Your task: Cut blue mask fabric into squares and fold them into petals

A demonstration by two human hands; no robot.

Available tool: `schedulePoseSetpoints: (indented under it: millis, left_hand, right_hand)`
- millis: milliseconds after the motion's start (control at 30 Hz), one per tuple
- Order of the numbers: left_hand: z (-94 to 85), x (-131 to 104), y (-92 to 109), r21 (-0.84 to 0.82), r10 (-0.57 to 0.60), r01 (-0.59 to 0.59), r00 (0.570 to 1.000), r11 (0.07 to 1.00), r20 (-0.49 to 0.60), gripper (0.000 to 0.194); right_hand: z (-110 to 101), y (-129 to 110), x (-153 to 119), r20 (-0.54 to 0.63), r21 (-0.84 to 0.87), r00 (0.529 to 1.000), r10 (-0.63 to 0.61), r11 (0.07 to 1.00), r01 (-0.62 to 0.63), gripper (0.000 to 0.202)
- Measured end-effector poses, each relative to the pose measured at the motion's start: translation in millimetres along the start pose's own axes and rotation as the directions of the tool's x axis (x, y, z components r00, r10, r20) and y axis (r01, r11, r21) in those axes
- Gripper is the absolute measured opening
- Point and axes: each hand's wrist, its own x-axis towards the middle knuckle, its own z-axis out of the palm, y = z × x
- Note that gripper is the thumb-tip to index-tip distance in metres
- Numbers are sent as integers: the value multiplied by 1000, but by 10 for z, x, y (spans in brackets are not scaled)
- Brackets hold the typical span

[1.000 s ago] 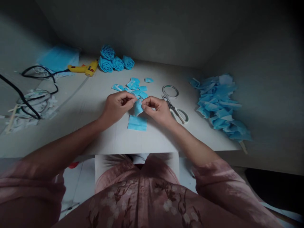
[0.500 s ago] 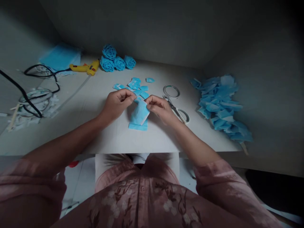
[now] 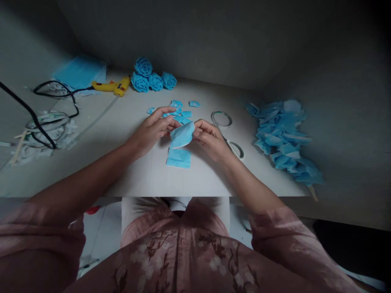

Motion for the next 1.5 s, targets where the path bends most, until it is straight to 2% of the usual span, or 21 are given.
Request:
schedulePoseSetpoints:
  millis: [100, 200, 300, 467, 533, 667, 800, 900, 967, 1033, 1100, 1267, 1367, 1500]
  left_hand:
    - [-55, 24, -55, 17, 19, -20, 998, 1000, 65, 60]
    - [-124, 67, -100, 24, 86, -89, 991, 996, 98, 73]
    - [-153, 90, -117, 44, 126, -132, 986, 990, 110, 77]
    - [-101, 46, -85, 125, 109, -136, 974, 983, 198, 75]
    - [-69, 25, -64, 151, 86, -120, 972, 981, 218, 75]
    - [-29, 15, -38, 146, 58, -76, 990, 986, 125, 75]
    - [-28, 27, -37, 95, 46, -45, 999, 994, -5, 78]
    - [-31, 38, -44, 70, 46, -42, 998, 997, -49, 80]
    - [-28, 45, -50, 13, 48, -47, 996, 999, -71, 74]
    - [-25, 53, -62, -66, 45, -50, 996, 997, -78, 66]
    - [-26, 61, -85, -95, 43, -48, 997, 994, -59, 66]
    - [-61, 80, -141, 38, 69, -68, 997, 997, -25, 87]
    - [-92, 87, -115, 53, 91, -89, 995, 995, -50, 86]
    - [-133, 103, -47, -19, 90, -92, 994, 996, -64, 87]
  right_hand:
    - [7, -2, -2, -10, 0, 1000, 2, 1000, -2, 39]
    - [7, 0, 4, -24, -11, 1000, 14, 1000, -15, 36]
    - [-1, 11, 20, -46, 2, 997, 60, 998, -60, 38]
    - [-11, 17, 18, -56, -18, 992, 113, 993, -114, 60]
    - [-1, 10, 5, -40, -54, 994, 101, 993, -103, 56]
    - [26, 6, 0, 9, -56, 999, 51, 997, -51, 43]
    - [36, 13, 15, -5, -51, 999, 45, 998, -45, 43]
    - [28, 15, 20, -9, -29, 998, 68, 997, -68, 46]
    - [16, 18, 21, -24, -11, 998, 66, 998, -66, 48]
    - [-1, 25, 25, -55, -2, 997, 45, 999, -45, 49]
    - [-18, 34, 31, -91, -2, 995, 27, 1000, -27, 48]
    - [-29, 43, 42, -130, 3, 991, 31, 1000, -31, 49]
    - [-15, 35, 35, -59, 35, 995, 84, 996, -82, 49]
    - [-2, 5, 21, 65, 33, 986, 152, 988, -154, 43]
